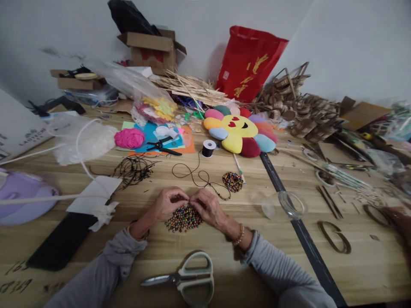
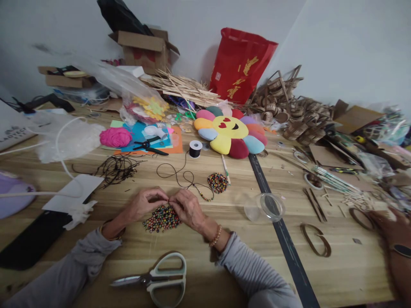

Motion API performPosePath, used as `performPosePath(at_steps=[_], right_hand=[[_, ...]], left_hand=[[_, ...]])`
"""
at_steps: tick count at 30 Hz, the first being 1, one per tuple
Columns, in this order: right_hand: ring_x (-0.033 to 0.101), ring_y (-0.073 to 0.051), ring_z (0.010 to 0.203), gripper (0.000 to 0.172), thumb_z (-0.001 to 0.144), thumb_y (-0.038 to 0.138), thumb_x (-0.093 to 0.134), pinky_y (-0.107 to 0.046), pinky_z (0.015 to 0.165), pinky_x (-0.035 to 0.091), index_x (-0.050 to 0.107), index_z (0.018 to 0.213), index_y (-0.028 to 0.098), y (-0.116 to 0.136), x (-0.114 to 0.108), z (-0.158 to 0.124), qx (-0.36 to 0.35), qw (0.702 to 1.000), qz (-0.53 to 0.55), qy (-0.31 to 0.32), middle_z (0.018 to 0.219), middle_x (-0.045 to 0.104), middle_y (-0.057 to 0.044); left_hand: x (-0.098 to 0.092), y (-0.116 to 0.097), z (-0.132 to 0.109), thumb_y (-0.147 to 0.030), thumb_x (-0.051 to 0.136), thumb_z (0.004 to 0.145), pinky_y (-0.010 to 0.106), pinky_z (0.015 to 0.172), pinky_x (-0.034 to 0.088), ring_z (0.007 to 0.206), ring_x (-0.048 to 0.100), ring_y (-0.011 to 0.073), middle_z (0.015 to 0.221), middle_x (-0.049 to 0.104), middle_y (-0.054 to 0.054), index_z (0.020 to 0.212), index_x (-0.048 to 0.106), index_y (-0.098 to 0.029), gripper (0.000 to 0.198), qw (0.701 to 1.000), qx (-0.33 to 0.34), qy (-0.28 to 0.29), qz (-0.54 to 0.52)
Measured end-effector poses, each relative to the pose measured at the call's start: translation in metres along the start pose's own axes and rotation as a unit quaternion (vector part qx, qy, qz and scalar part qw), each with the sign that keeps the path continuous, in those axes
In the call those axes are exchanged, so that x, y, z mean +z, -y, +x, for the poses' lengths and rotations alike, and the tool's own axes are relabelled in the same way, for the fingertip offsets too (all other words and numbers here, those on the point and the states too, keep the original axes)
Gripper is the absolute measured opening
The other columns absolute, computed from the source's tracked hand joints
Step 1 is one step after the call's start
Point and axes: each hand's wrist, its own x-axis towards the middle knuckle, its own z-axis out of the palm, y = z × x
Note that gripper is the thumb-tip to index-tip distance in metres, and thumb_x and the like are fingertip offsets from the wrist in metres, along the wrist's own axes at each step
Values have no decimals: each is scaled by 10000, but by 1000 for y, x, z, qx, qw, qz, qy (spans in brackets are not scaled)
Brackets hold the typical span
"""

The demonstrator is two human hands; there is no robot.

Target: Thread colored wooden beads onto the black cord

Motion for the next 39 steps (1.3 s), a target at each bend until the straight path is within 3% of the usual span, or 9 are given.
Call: performPosePath(at_steps=[15, 20, 24, 27, 31, 33, 37, 39], right_hand=[[601, -195, 818, 96, 967, 243, 530, -324, 742, 502, 613, 962, 196, 4, -2, 1, -24, 999, 28, 2, 869, 662, -75], [586, -193, 790, 105, 964, 246, 525, -320, 724, 491, 604, 908, 204, 2, -1, 0, -2, 1000, 1, 3, 831, 642, -61], [563, -206, 816, 62, 918, 181, 532, -333, 741, 480, 589, 906, 201, -2, 0, -2, 41, 997, -51, -42, 849, 609, -62], [552, -234, 948, 220, 862, 85, 472, -369, 818, 488, 571, 1022, 198, -2, -1, -1, 62, 994, -69, -64, 980, 593, -95], [547, -246, 1067, 320, 864, 105, 509, -405, 908, 485, 517, 1170, 200, 1, -2, 0, 16, 998, -30, -55, 1120, 587, -119], [573, -237, 1018, 266, 904, 180, 558, -388, 870, 500, 522, 1167, 198, 2, -2, 0, -7, 999, -10, -41, 1091, 613, -117], [592, -187, 773, 99, 961, 274, 552, -311, 702, 499, 591, 1007, 195, 0, 0, 0, -15, 1000, 14, -22, 847, 643, -61], [586, -176, 729, 130, 979, 285, 528, -298, 676, 485, 609, 930, 195, 0, 0, 0, -19, 999, 19, -21, 792, 641, -49]], left_hand=[[-1, -3, 0, -299, 715, 767, 252, 642, 488, 652, 628, 164, 670, 711, 46, 651, 705, -145, 193, 1000, -7, 7, -12], [-1, -7, 1, -313, 685, 795, 265, 679, 485, 681, 633, 174, 691, 718, 44, 664, 699, -159, 203, 1000, 5, 1, 8], [-3, -5, 1, -300, 664, 795, 253, 656, 479, 670, 618, 166, 686, 699, 38, 681, 683, -153, 187, 1000, -3, -10, 5], [-4, -4, 1, -298, 664, 786, 248, 648, 480, 664, 610, 160, 687, 685, 29, 699, 671, -151, 171, 999, -15, -26, -9], [-4, -6, 1, -309, 663, 791, 255, 652, 484, 673, 616, 167, 691, 682, 32, 706, 662, -155, 176, 999, -16, -32, -14], [-2, -7, 0, -304, 661, 795, 263, 669, 485, 684, 625, 173, 697, 688, 36, 703, 666, -155, 175, 1000, -4, -24, -9], [1, -8, 0, -279, 660, 798, 270, 688, 479, 676, 627, 170, 685, 695, 34, 683, 680, -160, 167, 1000, 15, -20, 13], [3, -8, -1, -271, 653, 800, 265, 677, 477, 659, 620, 165, 672, 693, 32, 676, 683, -161, 169, 999, 19, -20, 24]])
